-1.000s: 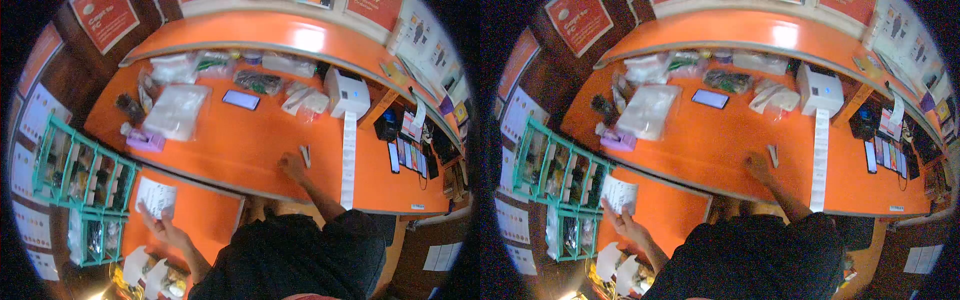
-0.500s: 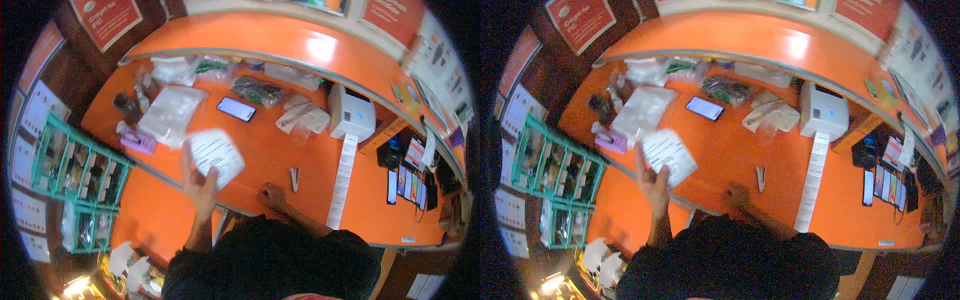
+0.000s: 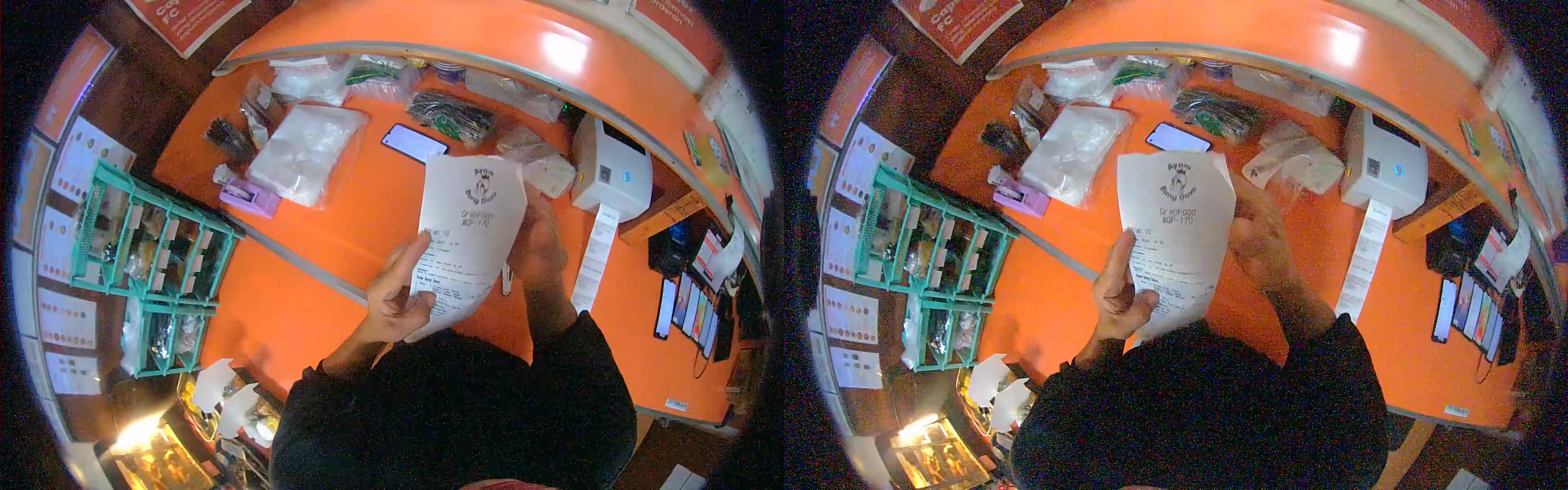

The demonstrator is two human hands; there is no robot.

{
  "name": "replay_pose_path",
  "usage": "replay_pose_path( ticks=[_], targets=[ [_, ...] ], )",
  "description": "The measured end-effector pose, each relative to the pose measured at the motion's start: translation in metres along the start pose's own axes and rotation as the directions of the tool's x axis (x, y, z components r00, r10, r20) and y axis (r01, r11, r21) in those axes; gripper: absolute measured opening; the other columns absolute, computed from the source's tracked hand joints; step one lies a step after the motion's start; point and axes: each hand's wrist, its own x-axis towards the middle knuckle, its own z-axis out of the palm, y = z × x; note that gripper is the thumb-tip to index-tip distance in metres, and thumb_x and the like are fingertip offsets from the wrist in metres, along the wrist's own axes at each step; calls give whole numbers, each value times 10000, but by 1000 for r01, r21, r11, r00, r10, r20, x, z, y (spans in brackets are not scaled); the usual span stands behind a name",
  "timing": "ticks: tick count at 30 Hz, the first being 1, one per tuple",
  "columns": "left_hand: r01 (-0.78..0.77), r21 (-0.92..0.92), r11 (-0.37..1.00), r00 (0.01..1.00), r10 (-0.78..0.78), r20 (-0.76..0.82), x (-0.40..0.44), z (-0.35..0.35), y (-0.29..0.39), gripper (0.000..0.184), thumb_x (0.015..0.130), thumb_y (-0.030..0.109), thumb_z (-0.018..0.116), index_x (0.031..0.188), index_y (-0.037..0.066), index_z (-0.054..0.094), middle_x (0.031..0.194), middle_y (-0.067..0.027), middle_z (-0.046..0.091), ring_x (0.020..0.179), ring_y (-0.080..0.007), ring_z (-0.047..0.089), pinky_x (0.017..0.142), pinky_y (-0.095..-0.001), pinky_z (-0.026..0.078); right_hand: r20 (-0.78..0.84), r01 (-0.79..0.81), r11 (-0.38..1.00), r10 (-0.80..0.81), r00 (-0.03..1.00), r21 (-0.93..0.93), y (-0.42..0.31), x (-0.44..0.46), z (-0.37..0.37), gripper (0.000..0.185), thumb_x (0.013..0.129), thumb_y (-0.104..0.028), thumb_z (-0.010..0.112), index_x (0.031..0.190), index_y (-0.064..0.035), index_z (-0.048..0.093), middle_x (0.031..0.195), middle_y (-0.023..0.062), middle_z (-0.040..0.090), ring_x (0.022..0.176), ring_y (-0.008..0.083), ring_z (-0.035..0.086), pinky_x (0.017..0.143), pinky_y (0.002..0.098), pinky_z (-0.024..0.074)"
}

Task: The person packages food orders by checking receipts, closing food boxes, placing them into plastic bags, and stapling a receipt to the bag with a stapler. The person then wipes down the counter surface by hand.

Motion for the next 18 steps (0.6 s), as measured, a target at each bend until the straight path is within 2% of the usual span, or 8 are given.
replay_pose_path(
  ticks=[1, 8, 10, 11, 13, 14, 16, 18],
  targets=[
    [6, 4, 1000, 1000, -6, 9, -2, 0, -1, 661, 612, -127, 488, 1240, -79, 288, 1162, -163, 395, 1078, -222, 387, 913, -308, 270, 129, 72, 954, -35, 991, -290, -15, 9, 22, 461, 801, -288, 491, 1121, 41, 447, 1050, 100, 528, 1000, 177, 479, 861, 289, 358],
    [67, -35, 997, 997, -68, -23, -8, -1, 0, 666, 608, -140, 472, 1244, -77, 283, 1170, -157, 388, 1100, -221, 373, 928, -307, 256, 11, -46, 956, 51, 999, -290, -16, 11, 26, 408, 772, -179, 498, 1117, 37, 465, 1009, 91, 550, 921, 158, 511, 808, 263, 385],
    [55, -67, 996, 998, -56, -16, -8, -1, -1, 669, 606, -141, 468, 1245, -76, 281, 1174, -156, 386, 1106, -222, 370, 931, -309, 254, -1, -40, 940, 42, 999, -339, -17, 10, 23, 389, 770, -158, 490, 1106, 37, 478, 975, 82, 567, 860, 132, 522, 729, 230, 403],
    [31, -31, 999, 999, -32, -9, -9, -1, -3, 669, 606, -140, 463, 1247, -73, 280, 1181, -156, 381, 1112, -223, 366, 935, -312, 252, -4, -42, 939, 43, 999, -341, -17, 9, 26, 389, 770, -158, 490, 1106, 37, 478, 975, 82, 567, 860, 132, 522, 729, 230, 403],
    [5, 2, 1000, 1000, -5, -3, -10, -1, -1, 670, 607, -139, 459, 1248, -71, 279, 1188, -156, 376, 1118, -224, 362, 938, -314, 251, -52, -35, 956, 21, 998, -291, -16, 9, 35, 356, 784, -163, 480, 1082, 31, 497, 920, 64, 584, 779, 96, 527, 638, 193, 398],
    [33, 19, 999, 999, -32, -11, -10, 0, 2, 672, 604, -136, 459, 1248, -71, 279, 1192, -159, 373, 1124, -228, 357, 943, -320, 250, -50, -35, 955, 22, 999, -294, -14, 8, 31, 356, 784, -163, 480, 1082, 31, 497, 920, 64, 584, 779, 96, 527, 638, 193, 398],
    [58, 34, 998, 998, -57, -24, -10, -1, 1, 674, 602, -134, 459, 1248, -71, 279, 1196, -161, 371, 1130, -232, 352, 947, -326, 248, -191, -123, 964, 78, 979, -235, -1, 5, 14, 317, 798, -185, 477, 1030, 25, 526, 862, 54, 592, 719, 83, 526, 588, 192, 390],
    [140, 85, 987, 990, -140, -3, -10, -7, -15, 694, 633, -39, 503, 1270, -62, 228, 1282, -153, 316, 1205, -237, 281, 982, -336, 228, -210, -130, 969, 85, 974, -209, 12, 11, 5, 282, 804, -191, 473, 984, 15, 540, 826, 40, 585, 702, 86, 520, 594, 203, 391]
  ],
)
